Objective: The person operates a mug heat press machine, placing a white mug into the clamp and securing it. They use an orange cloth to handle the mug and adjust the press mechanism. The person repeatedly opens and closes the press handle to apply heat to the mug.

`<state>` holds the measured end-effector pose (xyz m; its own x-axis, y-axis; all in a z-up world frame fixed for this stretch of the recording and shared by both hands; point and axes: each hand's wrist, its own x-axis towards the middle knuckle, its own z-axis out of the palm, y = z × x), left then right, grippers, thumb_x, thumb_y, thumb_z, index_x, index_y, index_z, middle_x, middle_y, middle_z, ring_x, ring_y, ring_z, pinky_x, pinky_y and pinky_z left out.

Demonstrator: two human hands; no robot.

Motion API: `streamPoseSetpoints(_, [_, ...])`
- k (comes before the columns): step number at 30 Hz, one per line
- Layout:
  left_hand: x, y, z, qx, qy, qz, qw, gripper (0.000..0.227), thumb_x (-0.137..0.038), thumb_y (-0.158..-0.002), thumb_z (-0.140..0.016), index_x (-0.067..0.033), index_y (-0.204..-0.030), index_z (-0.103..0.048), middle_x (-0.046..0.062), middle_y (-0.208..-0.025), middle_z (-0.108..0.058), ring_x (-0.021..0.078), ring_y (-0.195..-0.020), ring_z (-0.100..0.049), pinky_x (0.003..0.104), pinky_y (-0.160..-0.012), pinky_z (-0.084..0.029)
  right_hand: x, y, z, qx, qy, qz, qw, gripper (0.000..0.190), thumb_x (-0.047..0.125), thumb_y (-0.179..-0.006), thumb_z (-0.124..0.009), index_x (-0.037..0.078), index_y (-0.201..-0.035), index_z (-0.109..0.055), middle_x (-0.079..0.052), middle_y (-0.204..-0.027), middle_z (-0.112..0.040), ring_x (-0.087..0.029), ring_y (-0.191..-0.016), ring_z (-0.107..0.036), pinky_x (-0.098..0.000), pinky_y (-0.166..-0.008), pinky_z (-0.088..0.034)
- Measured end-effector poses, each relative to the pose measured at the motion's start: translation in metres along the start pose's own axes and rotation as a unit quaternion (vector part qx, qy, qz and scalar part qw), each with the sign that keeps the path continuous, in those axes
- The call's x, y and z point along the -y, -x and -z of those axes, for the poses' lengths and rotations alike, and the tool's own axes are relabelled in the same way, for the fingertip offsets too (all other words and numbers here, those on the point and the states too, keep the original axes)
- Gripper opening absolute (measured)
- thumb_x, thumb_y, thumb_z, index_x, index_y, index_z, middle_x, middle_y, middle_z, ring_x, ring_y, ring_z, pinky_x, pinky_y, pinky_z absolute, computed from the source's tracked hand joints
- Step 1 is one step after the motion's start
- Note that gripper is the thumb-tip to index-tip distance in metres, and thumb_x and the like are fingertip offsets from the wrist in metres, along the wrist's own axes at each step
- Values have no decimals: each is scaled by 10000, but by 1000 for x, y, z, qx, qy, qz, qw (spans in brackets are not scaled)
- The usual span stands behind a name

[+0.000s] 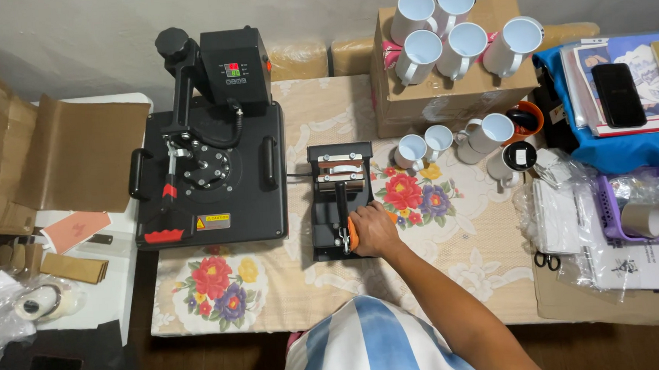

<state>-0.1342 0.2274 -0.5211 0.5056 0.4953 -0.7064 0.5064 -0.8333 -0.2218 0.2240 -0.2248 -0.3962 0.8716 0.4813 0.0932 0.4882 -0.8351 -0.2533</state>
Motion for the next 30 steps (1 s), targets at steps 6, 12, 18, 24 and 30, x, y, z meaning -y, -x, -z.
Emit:
streamPoseSetpoints(6, [-77, 2, 79, 30, -28, -130, 991, 317, -499, -964, -808, -206, -1067, -870, 88, -1190, -854, 337, -1193, -807, 482, -988, -646, 2, 0, 0, 11, 4, -6, 1000, 530, 546, -672, -839, 133, -962, -673, -113, -899, -702, -355, -813, -694, -476, -1075, -453])
streamPoseSetpoints(12, [-230, 46, 202, -305, 168, -425, 835, 327, -145, -896, -765, -198, -1210, -841, 56, -1158, -798, 310, -1137, -756, 435, -1013, -620, 2, 2, -12, -3, 15, -22, 1000, 548, 463, -585, -849, 145, -983, -647, -104, -934, -672, -344, -889, -716, -515, -1205, -426])
streamPoseSetpoints(18, [-334, 122, 332, -320, 426, -467, 706, 604, -407, -991, -850, -41, -1440, -680, 230, -1330, -736, 465, -1277, -716, 570, -1069, -592, 4, 8, -29, 4, 57, -54, 997, 689, 430, -497, -898, 164, -1068, -620, -84, -1085, -656, -333, -1130, -705, -574, -1319, -340])
streamPoseSetpoints(24, [-424, 96, 339, -263, 494, -443, 700, 482, -500, -1070, -762, -80, -1291, -682, 238, -1155, -789, 510, -1180, -757, 606, -996, -608, 15, 9, -32, 59, 87, -111, 988, 770, 368, -567, -916, 124, -1258, -682, -99, -1279, -628, -343, -1369, -600, -632, -1387, -231])
streamPoseSetpoints(30, [-455, 76, 325, -281, 502, -377, 726, 391, -516, -1150, -611, -170, -999, -717, 181, -826, -794, 486, -951, -803, 593, -803, -635, 19, 14, -37, 24, 80, -123, 989, 822, 235, -591, -814, 79, -1388, -684, -118, -1313, -630, -334, -1420, -564, -614, -1408, -189])
